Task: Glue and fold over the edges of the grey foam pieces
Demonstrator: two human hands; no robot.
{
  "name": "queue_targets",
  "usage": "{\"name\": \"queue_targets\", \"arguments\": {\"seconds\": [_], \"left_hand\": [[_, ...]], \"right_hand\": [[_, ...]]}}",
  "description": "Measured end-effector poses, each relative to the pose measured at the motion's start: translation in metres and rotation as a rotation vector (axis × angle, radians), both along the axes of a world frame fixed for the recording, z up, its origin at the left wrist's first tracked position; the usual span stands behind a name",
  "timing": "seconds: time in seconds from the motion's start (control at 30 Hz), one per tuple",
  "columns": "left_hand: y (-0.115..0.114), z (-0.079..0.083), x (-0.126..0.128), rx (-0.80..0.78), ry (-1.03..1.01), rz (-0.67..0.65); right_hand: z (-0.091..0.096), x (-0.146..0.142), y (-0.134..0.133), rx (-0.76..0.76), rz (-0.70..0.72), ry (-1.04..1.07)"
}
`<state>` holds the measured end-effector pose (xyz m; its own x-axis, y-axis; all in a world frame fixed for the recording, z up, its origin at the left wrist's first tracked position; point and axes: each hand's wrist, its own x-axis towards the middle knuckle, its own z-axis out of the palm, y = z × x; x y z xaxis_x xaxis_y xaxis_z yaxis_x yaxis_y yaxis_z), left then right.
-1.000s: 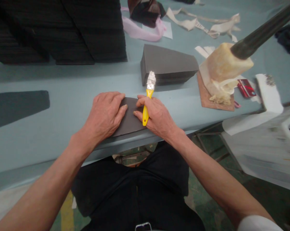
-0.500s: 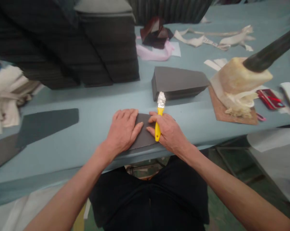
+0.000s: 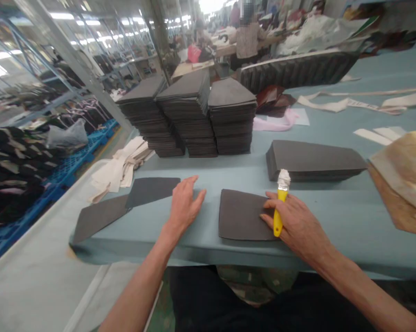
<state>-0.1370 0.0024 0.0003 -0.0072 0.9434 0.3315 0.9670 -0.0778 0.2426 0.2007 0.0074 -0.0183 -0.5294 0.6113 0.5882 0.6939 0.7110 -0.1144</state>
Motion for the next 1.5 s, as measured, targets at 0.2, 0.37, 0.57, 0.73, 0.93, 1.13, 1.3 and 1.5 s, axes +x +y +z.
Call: {"name": "queue_targets", "arguments": {"seconds": [0.2, 0.37, 0.57, 0.73, 0.93, 1.13, 1.3, 1.5], "left_hand": [[0.002, -0.013, -0.102, -0.018, 0.077, 0.268], [0.006, -0.024, -0.106, -0.028, 0.093, 0.236], [-0.018, -0.024, -0.083, -0.012, 0.048, 0.141], [-0.043, -0.020, -0.068, -0.046, -0.073, 0.069], [-0.047, -0.015, -0.065, -0.059, -0.380, 0.130], [-0.079, -0.017, -0.037, -0.011, -0.753, 0.202], [-0.096, -0.013, -0.005, 0.062, -0.913, 0.186], [-0.103, -0.010, 0.009, 0.143, -0.921, 0.102]], "right_hand": [[0.015, 0.002, 0.003, 0.123, -0.002, -0.019], [0.045, -0.001, -0.010, 0.151, -0.002, 0.039], [0.070, -0.026, -0.040, 0.083, 0.043, 0.103], [0.073, -0.049, -0.056, -0.017, 0.113, 0.125], [0.072, -0.067, -0.068, -0.106, 0.176, 0.133], [0.076, -0.091, -0.072, -0.183, 0.226, 0.202], [0.074, -0.121, -0.067, -0.252, 0.236, 0.227], [0.065, -0.154, -0.062, -0.226, 0.138, 0.253]]}}
